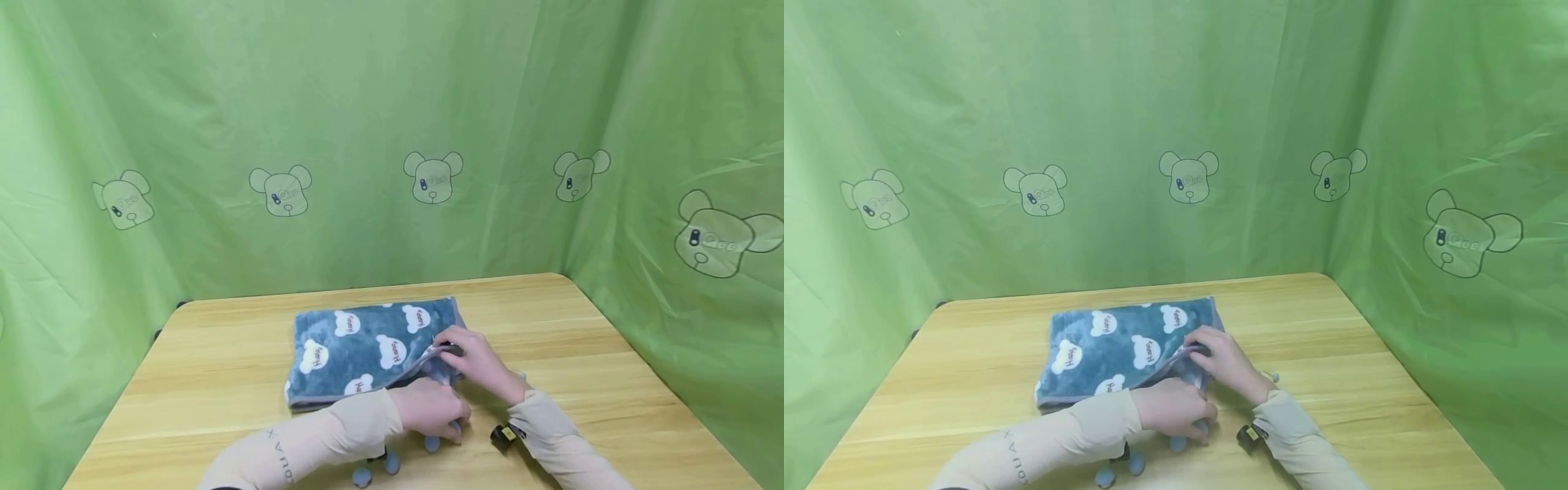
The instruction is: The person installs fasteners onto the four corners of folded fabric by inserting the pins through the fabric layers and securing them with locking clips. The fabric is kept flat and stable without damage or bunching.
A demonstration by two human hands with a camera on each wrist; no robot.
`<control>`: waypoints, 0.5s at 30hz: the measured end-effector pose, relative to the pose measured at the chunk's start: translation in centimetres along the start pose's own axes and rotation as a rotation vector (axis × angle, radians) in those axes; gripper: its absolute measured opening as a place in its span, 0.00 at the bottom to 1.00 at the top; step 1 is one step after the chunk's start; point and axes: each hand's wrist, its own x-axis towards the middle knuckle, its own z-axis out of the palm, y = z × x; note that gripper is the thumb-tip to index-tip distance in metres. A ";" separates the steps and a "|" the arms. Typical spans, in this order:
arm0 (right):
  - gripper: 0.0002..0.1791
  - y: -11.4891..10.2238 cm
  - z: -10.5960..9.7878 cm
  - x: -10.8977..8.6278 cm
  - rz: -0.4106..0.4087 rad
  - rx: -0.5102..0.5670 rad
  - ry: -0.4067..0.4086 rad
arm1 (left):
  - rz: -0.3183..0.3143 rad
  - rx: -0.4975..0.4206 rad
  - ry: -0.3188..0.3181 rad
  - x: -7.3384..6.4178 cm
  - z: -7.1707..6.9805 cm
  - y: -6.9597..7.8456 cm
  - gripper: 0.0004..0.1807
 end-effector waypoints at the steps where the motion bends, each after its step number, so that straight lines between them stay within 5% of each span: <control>1: 0.12 0.0 0.0 0.0 -0.001 0.000 0.000 | 0.011 -0.009 0.007 -0.1 -0.1 -0.1 0.10; 9: 0.12 0.0 0.0 -0.1 -0.020 0.005 -0.008 | 0.078 -0.107 0.108 -1.7 -2.0 -1.9 0.13; 15: 0.13 0.3 0.1 -0.1 -0.027 0.024 -0.010 | 0.040 -0.382 0.180 -3.4 -3.7 -4.3 0.11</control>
